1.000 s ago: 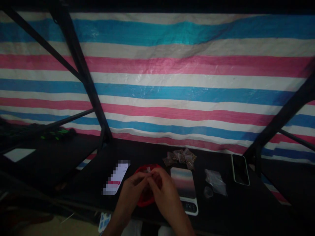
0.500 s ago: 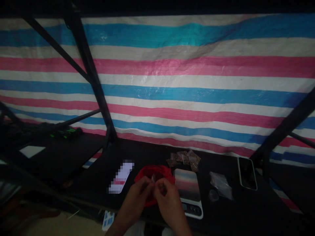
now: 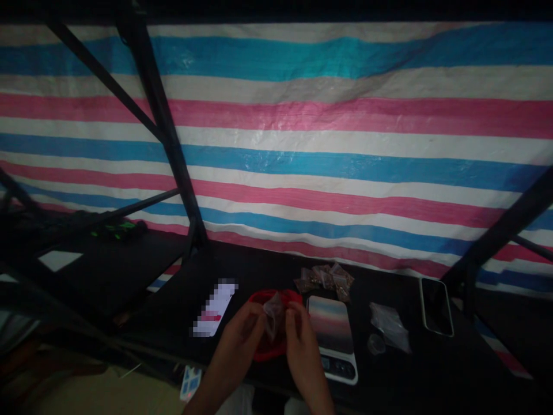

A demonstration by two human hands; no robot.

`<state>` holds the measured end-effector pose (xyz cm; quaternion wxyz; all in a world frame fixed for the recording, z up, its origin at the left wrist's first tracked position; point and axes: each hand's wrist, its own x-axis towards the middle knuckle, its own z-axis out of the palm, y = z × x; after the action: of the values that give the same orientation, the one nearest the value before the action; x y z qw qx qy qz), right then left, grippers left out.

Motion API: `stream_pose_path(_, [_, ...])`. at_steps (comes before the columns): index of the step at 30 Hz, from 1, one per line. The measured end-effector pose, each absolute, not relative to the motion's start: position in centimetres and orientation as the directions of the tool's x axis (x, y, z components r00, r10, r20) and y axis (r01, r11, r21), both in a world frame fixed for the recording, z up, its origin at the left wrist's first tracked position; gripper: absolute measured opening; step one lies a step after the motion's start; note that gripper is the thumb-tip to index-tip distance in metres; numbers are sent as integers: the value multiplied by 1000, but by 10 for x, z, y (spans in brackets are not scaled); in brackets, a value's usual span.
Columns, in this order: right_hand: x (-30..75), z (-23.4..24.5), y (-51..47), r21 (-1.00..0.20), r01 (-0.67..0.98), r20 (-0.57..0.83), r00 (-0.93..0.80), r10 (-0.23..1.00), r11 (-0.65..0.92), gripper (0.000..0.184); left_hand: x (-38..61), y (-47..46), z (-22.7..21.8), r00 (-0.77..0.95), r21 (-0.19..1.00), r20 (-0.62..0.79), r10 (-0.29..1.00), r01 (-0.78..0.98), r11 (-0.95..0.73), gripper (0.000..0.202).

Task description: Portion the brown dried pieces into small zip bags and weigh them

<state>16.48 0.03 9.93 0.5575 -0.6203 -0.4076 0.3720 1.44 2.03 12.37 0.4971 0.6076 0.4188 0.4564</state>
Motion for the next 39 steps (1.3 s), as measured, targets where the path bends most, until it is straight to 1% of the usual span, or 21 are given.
stream_pose_path(2, [168,95,5,-997,18,-61,368,928,-73,72,14,20,124,270,993,119,955,-22,-117,29])
stream_pose_path(3, [170,94,8,-997,-22,-72,342,937,-68,72,14,20,124,284,993,115,952,-24,-113,29])
stream_pose_path(4, [172,95,11,-997,-58,-66,318,946,-51,70,13,20,123,290,992,119,950,4,-125,29])
stream_pose_path(6, [176,98,18,-997,-82,-14,314,949,12,64,9,23,121,265,972,154,952,135,-195,26])
stream_pose_path(8, [179,102,26,-996,-27,65,363,929,80,56,5,28,116,202,911,237,950,294,-290,23])
stream_pose_path(10, [180,104,32,-988,78,157,417,895,136,49,0,33,107,115,842,324,939,417,-342,20])
stream_pose_path(11, [179,104,34,-979,134,196,425,884,153,47,-3,35,101,72,820,349,934,459,-342,20])
stream_pose_path(13, [177,103,36,-957,242,249,406,879,159,43,-6,37,92,7,806,354,935,505,-309,24])
stream_pose_path(16, [173,103,35,-921,370,256,339,906,122,39,-9,36,83,-24,825,305,952,506,-252,32])
stream_pose_path(18, [170,104,34,-903,416,249,313,917,103,36,-10,35,82,-9,837,280,960,493,-239,32])
stream_pose_path(22, [169,108,31,-883,453,275,282,919,125,33,-11,37,86,25,849,267,963,467,-247,27])
stream_pose_path(27, [167,113,28,-861,490,281,240,929,133,33,-6,36,94,-33,838,308,951,482,-254,31])
stream_pose_path(29, [167,114,25,-864,480,295,238,925,152,34,-2,35,96,-64,788,361,931,555,-267,33])
stream_pose_path(31, [167,115,23,-866,469,313,235,920,175,34,2,34,96,-69,698,403,913,669,-258,35])
stream_pose_path(34, [167,118,20,-871,447,326,216,920,204,32,5,35,94,-18,573,399,917,786,-234,38])
stream_pose_path(36, [166,120,19,-879,425,327,204,923,218,31,7,36,93,28,534,384,923,808,-247,37])
stream_pose_path(39, [165,120,19,-895,385,319,202,926,225,28,8,37,95,63,531,371,927,804,-268,30])
